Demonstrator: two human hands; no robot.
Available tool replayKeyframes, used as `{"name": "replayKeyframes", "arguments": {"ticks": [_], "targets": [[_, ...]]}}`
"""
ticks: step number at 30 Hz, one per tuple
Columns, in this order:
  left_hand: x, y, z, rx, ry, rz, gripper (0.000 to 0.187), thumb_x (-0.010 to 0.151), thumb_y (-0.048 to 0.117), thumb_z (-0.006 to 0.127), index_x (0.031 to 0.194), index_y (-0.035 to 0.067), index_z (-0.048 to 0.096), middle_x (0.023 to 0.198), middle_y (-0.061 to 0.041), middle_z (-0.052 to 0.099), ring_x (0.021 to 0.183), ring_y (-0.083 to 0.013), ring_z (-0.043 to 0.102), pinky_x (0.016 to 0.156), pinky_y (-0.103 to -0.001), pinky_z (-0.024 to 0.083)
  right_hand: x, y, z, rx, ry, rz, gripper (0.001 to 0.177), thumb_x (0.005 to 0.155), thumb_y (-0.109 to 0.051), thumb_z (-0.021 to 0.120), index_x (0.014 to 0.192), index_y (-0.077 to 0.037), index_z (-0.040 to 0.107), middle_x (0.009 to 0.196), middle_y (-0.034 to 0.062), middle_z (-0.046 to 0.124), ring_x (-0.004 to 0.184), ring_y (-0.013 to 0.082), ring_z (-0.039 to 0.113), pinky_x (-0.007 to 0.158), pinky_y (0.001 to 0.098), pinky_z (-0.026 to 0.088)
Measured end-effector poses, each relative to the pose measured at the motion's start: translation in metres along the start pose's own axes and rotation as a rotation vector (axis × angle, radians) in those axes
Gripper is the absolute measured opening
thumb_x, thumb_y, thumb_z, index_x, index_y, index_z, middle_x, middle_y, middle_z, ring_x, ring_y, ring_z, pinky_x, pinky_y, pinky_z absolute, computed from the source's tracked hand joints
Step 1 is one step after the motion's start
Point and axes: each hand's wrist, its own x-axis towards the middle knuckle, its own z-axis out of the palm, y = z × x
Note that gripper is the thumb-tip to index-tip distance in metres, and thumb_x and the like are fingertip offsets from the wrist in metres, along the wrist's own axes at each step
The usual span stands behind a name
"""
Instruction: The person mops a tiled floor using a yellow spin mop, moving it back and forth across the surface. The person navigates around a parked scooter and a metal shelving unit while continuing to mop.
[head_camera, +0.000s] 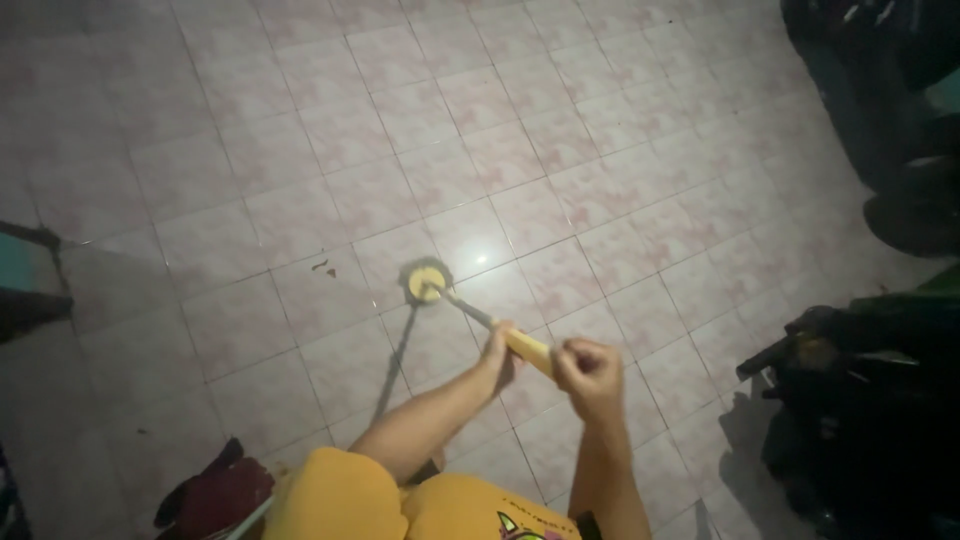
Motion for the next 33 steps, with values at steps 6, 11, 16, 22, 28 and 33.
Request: {"name": "replayKeyframes", "arguments": {"ticks": [6, 11, 16, 22, 28, 33], "targets": [[0.007, 0.025, 0.010, 0.069, 0.043, -0.101, 0.025, 0.093, 0.030, 0.065, 0.101, 0.009, 0.057, 0.089, -0.006, 0.063, 0.081, -0.0203, 0.062, 0.072, -0.035, 0.052, 0.011, -0.020, 0.011, -0.067, -0.069, -0.112, 0.033, 0.086, 0.001, 0.065, 0.057, -0.002, 0.051, 0.057, 0.0016, 0.051, 0.054, 0.0070, 0.045, 0.048, 0.0267, 0.034], [0.047, 0.069, 0.025, 0.141, 0.030, 0.007, 0.028, 0.094, 0.033, 0.065, 0.103, 0.008, 0.057, 0.091, -0.008, 0.062, 0.083, -0.0222, 0.063, 0.076, -0.038, 0.053, 0.048, 0.035, 0.023, -0.092, 0.006, -0.141, 0.035, 0.087, -0.002, 0.065, 0.056, -0.002, 0.048, 0.054, 0.0008, 0.051, 0.050, 0.0067, 0.044, 0.046, 0.0272, 0.033], [0.049, 0.126, 0.034, 0.183, 0.020, 0.102, 0.023, 0.097, 0.027, 0.062, 0.106, 0.009, 0.051, 0.087, -0.009, 0.058, 0.074, -0.0239, 0.063, 0.069, -0.042, 0.057, 0.053, 0.126, 0.082, -0.227, 0.087, -0.309, 0.023, 0.080, -0.003, 0.070, 0.064, 0.001, 0.055, 0.060, 0.0066, 0.048, 0.059, 0.0149, 0.045, 0.055, 0.0345, 0.036], [0.068, 0.090, 0.092, 0.110, 0.155, -0.047, 0.014, 0.101, 0.015, 0.055, 0.105, 0.003, 0.049, 0.082, -0.010, 0.057, 0.065, -0.0220, 0.059, 0.060, -0.037, 0.055, 0.070, 0.109, 0.016, -0.110, 0.098, -0.207, 0.026, 0.085, -0.003, 0.065, 0.061, 0.000, 0.054, 0.056, 0.0016, 0.046, 0.055, 0.0090, 0.043, 0.050, 0.0305, 0.033], [0.060, -0.045, 0.097, 0.119, -0.015, -0.227, 0.010, 0.092, 0.016, 0.060, 0.092, 0.009, 0.052, 0.082, -0.007, 0.058, 0.070, -0.0237, 0.064, 0.068, -0.040, 0.058, 0.047, 0.012, -0.109, -0.097, -0.040, -0.052, 0.041, 0.087, -0.005, 0.065, 0.052, -0.003, 0.046, 0.049, -0.0020, 0.046, 0.047, 0.0044, 0.041, 0.043, 0.0262, 0.029], [0.063, -0.077, 0.115, 0.099, -0.083, -0.189, 0.013, 0.094, 0.013, 0.061, 0.097, 0.003, 0.053, 0.091, -0.010, 0.062, 0.083, -0.0256, 0.067, 0.079, -0.041, 0.060, 0.051, 0.000, -0.143, -0.057, -0.043, -0.052, 0.041, 0.089, -0.005, 0.064, 0.054, -0.005, 0.043, 0.050, -0.0021, 0.047, 0.048, 0.0046, 0.041, 0.045, 0.0257, 0.030]]}}
